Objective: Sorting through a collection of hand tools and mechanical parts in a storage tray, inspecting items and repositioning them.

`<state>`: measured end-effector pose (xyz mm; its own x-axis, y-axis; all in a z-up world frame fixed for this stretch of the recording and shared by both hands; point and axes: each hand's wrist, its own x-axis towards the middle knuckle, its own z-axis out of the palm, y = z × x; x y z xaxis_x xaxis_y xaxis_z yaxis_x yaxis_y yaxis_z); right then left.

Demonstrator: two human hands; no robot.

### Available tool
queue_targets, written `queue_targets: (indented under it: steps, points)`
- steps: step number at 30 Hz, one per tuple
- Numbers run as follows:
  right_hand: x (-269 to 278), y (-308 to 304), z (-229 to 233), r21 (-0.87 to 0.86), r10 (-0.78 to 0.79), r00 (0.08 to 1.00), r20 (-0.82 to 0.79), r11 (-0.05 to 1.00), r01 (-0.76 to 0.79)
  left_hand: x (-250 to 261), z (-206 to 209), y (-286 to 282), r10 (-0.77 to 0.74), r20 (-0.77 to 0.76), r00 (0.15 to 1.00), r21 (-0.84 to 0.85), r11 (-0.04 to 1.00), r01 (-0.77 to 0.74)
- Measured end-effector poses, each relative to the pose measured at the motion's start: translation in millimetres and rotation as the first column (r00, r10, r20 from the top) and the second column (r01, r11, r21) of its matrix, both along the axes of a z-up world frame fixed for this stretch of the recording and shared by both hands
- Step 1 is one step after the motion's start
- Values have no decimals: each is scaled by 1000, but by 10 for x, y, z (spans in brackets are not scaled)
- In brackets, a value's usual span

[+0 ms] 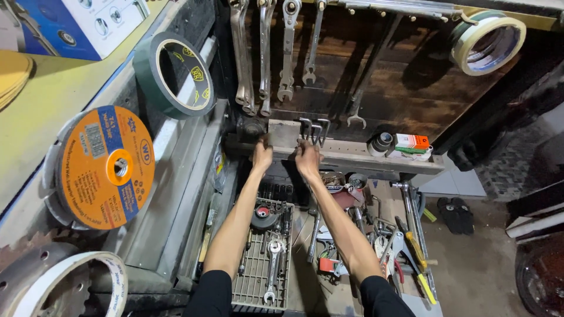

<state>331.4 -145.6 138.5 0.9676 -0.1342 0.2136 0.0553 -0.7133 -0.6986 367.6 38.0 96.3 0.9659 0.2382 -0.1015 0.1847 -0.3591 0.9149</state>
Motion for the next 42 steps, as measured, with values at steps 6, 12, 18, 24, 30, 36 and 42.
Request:
queue_targets:
  steps: [6, 12, 18, 24, 30, 36, 42]
  points:
    - [-90, 39, -34, -12, 1, 1000, -22, 1000, -1, -260, 434, -49, 30, 49, 998, 61, 998, -33]
    - [-70, 55, -33, -87, 32, 999, -35, 996, -35, -323, 483, -32, 25, 52, 998, 44, 999, -28]
    - [-146, 9, 12, -45, 48, 999, 5, 998, -48, -126, 100, -67, 69, 141, 988, 86, 993, -81]
    - [-460, -142, 243, 2, 119, 986, 120, 993, -120, -660, 393, -304, 305, 398, 865, -11, 945, -328]
    - [-623, -375, 9, 40, 173, 977, 123, 983, -179, -998, 322, -635, 343, 428, 836, -123, 939, -323]
    - [-1073, -770, -65, 25, 295, 955, 17, 955, -295, -1553, 306, -1008, 214, 419, 882, -106, 977, -187]
    - [-1593, -1159, -72, 76, 337, 936, -103, 941, -331, -1755, -218, -1337, 77, 397, 915, -33, 997, -70]
